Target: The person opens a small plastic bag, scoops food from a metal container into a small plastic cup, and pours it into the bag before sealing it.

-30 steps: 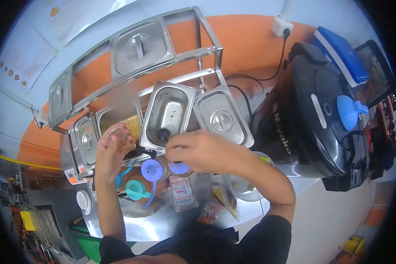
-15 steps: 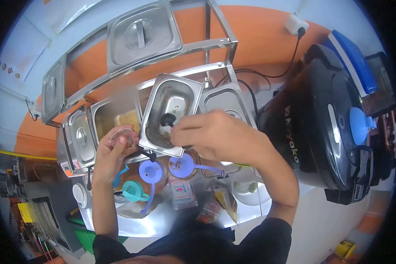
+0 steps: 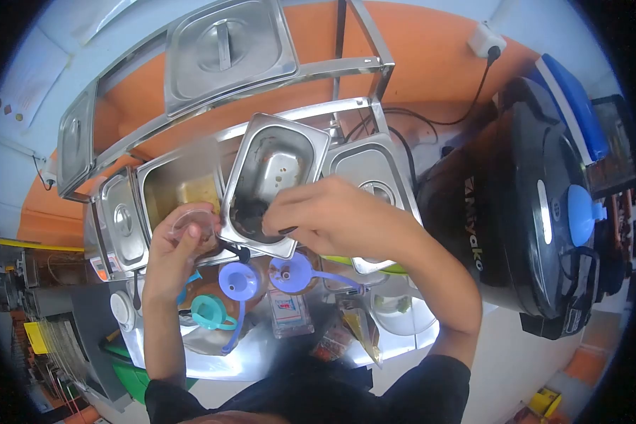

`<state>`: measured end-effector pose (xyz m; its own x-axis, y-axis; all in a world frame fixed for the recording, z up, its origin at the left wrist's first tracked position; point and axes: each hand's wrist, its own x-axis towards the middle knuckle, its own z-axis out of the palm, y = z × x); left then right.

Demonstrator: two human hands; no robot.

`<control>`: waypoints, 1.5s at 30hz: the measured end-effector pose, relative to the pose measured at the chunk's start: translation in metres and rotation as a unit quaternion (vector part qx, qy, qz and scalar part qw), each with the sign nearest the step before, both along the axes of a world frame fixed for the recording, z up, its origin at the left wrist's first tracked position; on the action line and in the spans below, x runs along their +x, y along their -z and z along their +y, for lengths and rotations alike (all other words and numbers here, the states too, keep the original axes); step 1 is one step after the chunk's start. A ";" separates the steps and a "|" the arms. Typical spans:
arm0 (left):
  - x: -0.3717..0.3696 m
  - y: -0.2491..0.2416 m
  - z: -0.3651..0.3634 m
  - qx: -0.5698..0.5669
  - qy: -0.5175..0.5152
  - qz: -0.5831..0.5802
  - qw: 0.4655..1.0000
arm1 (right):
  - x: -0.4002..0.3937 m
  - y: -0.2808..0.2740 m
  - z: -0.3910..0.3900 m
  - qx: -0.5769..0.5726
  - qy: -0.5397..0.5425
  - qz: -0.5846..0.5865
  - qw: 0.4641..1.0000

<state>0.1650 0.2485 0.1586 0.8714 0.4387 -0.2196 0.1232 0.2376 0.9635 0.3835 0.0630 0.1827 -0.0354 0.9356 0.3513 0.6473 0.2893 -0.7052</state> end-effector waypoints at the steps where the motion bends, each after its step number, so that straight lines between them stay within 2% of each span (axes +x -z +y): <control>1: 0.001 0.000 0.000 0.002 -0.002 -0.002 1.000 | -0.001 0.002 0.001 -0.032 -0.021 0.017 0.999; 5: 0.000 -0.003 -0.002 0.010 -0.017 0.008 1.000 | 0.010 -0.005 -0.006 -0.026 -0.002 0.007 1.000; 8: -0.001 0.000 -0.001 0.014 -0.015 -0.007 1.000 | 0.016 -0.004 0.003 0.092 0.122 -0.029 0.988; 9: -0.001 -0.002 -0.003 0.014 -0.015 -0.009 1.000 | 0.012 -0.004 0.005 0.093 0.122 -0.030 0.988; 11: -0.003 -0.006 -0.007 0.050 -0.035 -0.027 0.998 | 0.000 -0.006 0.010 -0.022 0.279 0.018 0.960; 12: -0.006 -0.009 -0.008 0.050 -0.037 -0.029 0.998 | -0.002 0.000 0.013 -0.012 0.322 -0.018 0.946; 13: -0.013 -0.014 -0.010 0.067 -0.043 -0.052 0.995 | -0.007 0.005 0.015 -0.009 0.317 -0.024 0.948; 15: -0.024 -0.018 -0.012 0.084 -0.053 -0.076 0.992 | -0.005 0.018 0.022 0.109 0.389 -0.162 0.900; 17: -0.040 -0.021 -0.016 -0.026 -0.042 -0.127 0.991 | 0.001 0.015 0.029 0.120 0.381 -0.190 0.897; 19: -0.054 -0.026 -0.027 -0.065 -0.048 -0.161 0.984 | 0.002 0.007 0.038 -0.073 0.411 -0.073 0.906; 21: -0.070 -0.029 -0.036 -0.071 -0.026 -0.186 0.980 | 0.011 0.012 0.048 -0.079 0.406 -0.054 0.909; 22: -0.076 -0.031 -0.041 -0.028 -0.034 -0.185 0.982 | 0.015 0.017 0.052 -0.088 0.403 -0.032 0.911; 25: -0.096 -0.035 -0.049 -0.030 -0.067 -0.186 0.980 | 0.023 0.024 0.058 -0.027 0.420 -0.031 0.906; 27: -0.108 -0.033 -0.053 -0.033 -0.064 -0.195 0.978 | 0.032 0.026 0.057 -0.051 0.429 -0.015 0.902; 29: -0.116 -0.032 -0.059 -0.054 -0.053 -0.203 0.976 | 0.039 0.031 0.055 -0.057 0.386 0.178 0.903; 30: -0.120 -0.031 -0.062 -0.056 -0.057 -0.206 0.975 | 0.029 0.020 0.052 -0.075 0.384 0.220 0.893; 32: -0.126 -0.030 -0.069 -0.180 -0.012 -0.200 0.963 | 0.022 0.012 0.048 -0.063 0.370 0.251 0.892; 33: -0.128 -0.029 -0.072 -0.182 -0.014 -0.203 0.962 | 0.019 0.009 0.045 -0.047 0.359 0.287 0.887; 35: -0.130 -0.027 -0.078 -0.232 0.011 -0.209 0.950 | 0.014 0.002 0.035 -0.055 0.345 0.280 0.894; 37: -0.131 -0.020 -0.082 -0.217 0.019 -0.190 0.957 | 0.003 -0.005 0.028 -0.002 0.359 0.257 0.897; 38: -0.132 -0.016 -0.085 -0.203 0.027 -0.168 0.964 | -0.001 -0.007 0.023 0.014 0.349 0.306 0.885; 39: -0.130 -0.014 -0.089 -0.205 0.026 -0.169 0.964 | -0.006 -0.010 0.021 0.012 0.349 0.304 0.886; 41: -0.124 -0.011 -0.097 -0.151 0.074 -0.142 0.976 | -0.016 -0.018 0.014 0.080 0.367 0.290 0.880; 43: -0.118 -0.009 -0.105 -0.145 0.087 -0.142 0.975 | -0.021 -0.025 0.007 0.106 0.365 0.245 0.892; 45: -0.115 -0.009 -0.113 -0.125 0.082 -0.132 0.980 | -0.025 -0.031 0.002 0.146 0.363 0.316 0.865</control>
